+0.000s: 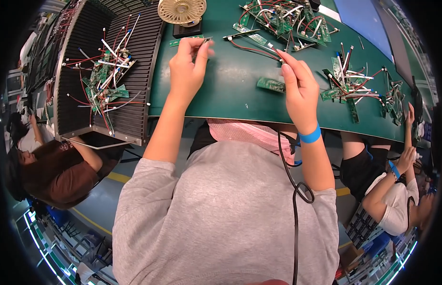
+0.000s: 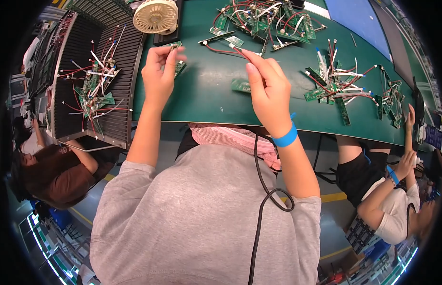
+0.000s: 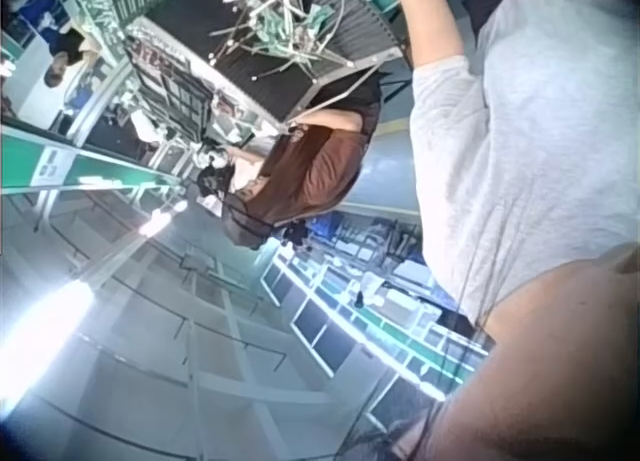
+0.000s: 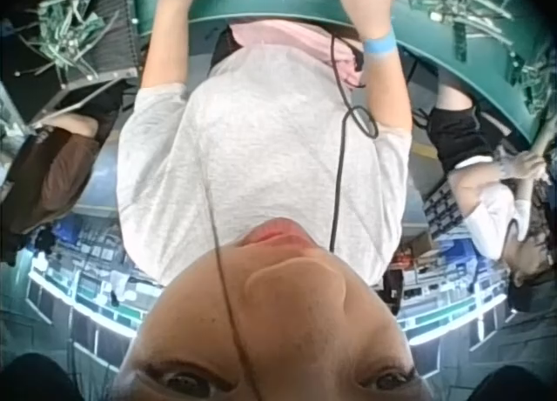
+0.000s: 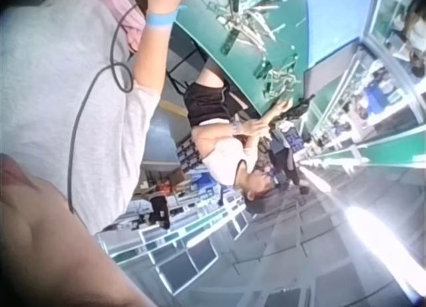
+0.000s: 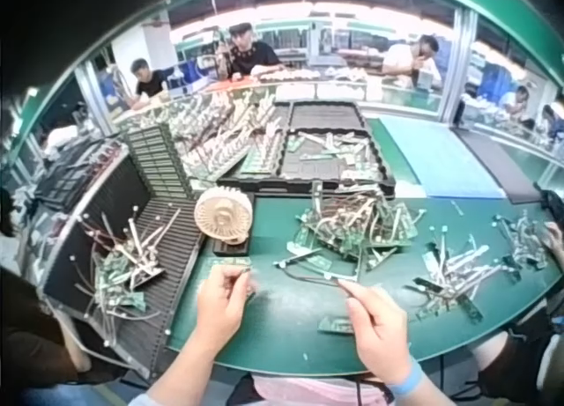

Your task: The person connects wire harness connectors into circuit boards by hand and sorts the boards on the workbench.

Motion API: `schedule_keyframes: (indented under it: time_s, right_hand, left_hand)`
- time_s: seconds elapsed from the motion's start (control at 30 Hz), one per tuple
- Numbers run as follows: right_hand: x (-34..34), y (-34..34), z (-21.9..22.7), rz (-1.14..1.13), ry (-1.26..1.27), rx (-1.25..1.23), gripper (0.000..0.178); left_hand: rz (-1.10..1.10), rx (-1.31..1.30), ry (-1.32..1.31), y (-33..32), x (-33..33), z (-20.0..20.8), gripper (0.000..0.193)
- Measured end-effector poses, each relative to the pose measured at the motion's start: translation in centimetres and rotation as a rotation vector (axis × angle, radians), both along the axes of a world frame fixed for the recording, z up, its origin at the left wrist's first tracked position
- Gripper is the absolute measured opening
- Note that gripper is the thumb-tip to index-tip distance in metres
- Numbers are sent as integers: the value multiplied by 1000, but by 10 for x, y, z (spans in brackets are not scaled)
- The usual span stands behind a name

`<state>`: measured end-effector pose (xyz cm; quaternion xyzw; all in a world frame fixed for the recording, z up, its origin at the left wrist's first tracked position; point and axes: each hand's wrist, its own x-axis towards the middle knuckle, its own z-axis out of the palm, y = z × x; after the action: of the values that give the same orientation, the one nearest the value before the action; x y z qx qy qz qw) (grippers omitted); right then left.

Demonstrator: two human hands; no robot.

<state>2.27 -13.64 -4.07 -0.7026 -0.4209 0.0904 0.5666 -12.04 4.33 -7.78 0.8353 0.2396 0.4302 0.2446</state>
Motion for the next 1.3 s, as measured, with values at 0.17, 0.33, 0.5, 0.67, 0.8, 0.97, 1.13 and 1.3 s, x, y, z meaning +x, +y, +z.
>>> schedule_keyframes:
  time_s: [0.17,0.33,0.5,0.67,0.8,0.97,1.13,1.3]
  right_hand:
    - [0,-2,5,128,384,-83,21]
    - [-9,-4,6,167,559,-6,15]
    - [-2,-7,10,201,475,-82,14]
    - [-6,-7,13,224,537,-64,10]
    - [-9,-10,13,251,512,-57,10]
    - [-13,-12,4,320,477,-72,9]
    - [-13,-10,13,240,662,-19,12]
    - [-4,-15,12,182,652,-4,13]
  left_hand:
    - [-572,-1085,-212,-38,10,37,17]
    - [-665,-1382,-164,-56,16,43,27]
    - [-760,-1562,-220,-56,18,39,34]
    - [-738,-1570,-288,-59,19,33,19]
    - [-487,-1331,-286,-59,23,32,14]
    - [-382,-1078,-235,-61,22,45,15]
    - [-473,-1096,-361,-66,20,38,17]
    - [-558,-1187,-185,-77,15,38,27]
